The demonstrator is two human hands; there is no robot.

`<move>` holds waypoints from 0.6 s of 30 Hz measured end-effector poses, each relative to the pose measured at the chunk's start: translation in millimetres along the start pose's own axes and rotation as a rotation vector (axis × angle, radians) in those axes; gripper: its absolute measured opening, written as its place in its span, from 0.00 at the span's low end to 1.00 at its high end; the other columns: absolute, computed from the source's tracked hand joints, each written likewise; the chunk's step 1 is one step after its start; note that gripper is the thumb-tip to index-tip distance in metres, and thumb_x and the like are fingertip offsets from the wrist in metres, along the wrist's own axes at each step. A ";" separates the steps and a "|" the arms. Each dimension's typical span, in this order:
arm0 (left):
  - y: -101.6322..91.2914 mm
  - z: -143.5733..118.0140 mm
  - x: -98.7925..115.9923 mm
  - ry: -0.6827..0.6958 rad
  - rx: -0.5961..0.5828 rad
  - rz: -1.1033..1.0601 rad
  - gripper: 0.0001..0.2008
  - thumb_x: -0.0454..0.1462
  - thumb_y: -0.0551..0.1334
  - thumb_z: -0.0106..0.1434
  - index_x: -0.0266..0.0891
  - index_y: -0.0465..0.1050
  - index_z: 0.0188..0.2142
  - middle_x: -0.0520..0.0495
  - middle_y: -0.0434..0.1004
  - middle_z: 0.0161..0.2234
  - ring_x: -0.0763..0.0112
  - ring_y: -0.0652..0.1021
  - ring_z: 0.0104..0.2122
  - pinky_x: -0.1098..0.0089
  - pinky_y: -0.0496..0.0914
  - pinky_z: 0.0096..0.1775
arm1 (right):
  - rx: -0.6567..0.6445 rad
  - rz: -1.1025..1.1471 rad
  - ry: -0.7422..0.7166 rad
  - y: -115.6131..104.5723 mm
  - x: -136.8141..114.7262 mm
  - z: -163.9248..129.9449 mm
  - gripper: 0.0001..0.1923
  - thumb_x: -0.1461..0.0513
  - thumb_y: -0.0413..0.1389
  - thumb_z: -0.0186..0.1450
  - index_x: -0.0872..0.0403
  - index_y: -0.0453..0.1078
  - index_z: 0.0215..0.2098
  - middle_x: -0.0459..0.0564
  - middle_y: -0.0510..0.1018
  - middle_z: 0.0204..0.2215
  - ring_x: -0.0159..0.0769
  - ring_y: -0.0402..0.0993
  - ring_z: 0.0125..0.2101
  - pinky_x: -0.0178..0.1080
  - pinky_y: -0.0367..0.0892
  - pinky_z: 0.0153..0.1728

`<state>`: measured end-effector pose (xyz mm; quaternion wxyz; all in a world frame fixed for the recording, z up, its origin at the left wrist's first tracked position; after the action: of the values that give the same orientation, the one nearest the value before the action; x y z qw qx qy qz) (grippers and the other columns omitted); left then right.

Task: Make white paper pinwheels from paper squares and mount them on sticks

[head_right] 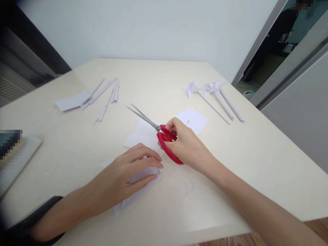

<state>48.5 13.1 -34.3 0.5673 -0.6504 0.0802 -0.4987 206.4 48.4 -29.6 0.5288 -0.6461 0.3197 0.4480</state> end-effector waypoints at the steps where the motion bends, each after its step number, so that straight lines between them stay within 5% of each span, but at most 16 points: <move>1: 3.4 0.6 -1.6 -0.006 -0.011 -0.007 0.09 0.30 0.55 0.63 0.41 0.72 0.40 0.47 0.73 0.44 0.65 0.71 0.44 0.64 0.67 0.46 | 0.001 -0.010 -0.002 0.4 -0.4 -0.2 0.08 0.65 0.55 0.59 0.51 0.58 0.34 0.44 0.74 0.31 0.34 0.73 0.33 0.39 0.67 0.36; 10: 8.8 3.1 -5.9 -0.033 -0.018 -0.014 0.09 0.29 0.54 0.62 0.39 0.72 0.35 0.46 0.74 0.38 0.67 0.73 0.37 0.68 0.69 0.38 | -0.009 -0.044 -0.001 2.2 -3.1 0.7 0.07 0.64 0.53 0.60 0.50 0.58 0.34 0.44 0.73 0.32 0.35 0.71 0.34 0.39 0.66 0.34; 18: -14.9 0.4 -12.1 -0.180 0.187 -0.318 0.07 0.30 0.58 0.61 0.40 0.72 0.31 0.49 0.74 0.35 0.72 0.73 0.32 0.72 0.69 0.36 | 0.053 -0.143 -0.115 -0.5 -17.5 -3.4 0.10 0.63 0.56 0.59 0.50 0.56 0.32 0.41 0.69 0.29 0.30 0.64 0.28 0.37 0.63 0.33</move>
<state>36.0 26.6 -28.8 0.5442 -0.6413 -0.1215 -0.5271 200.8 44.2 -13.3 0.5939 -0.6261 0.2536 0.4370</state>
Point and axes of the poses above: each hand's wrist, its own z-axis towards the middle knuckle, its own y-axis out of the palm, x = y × z, the point moved 4 cm from there along z, towards the middle knuckle
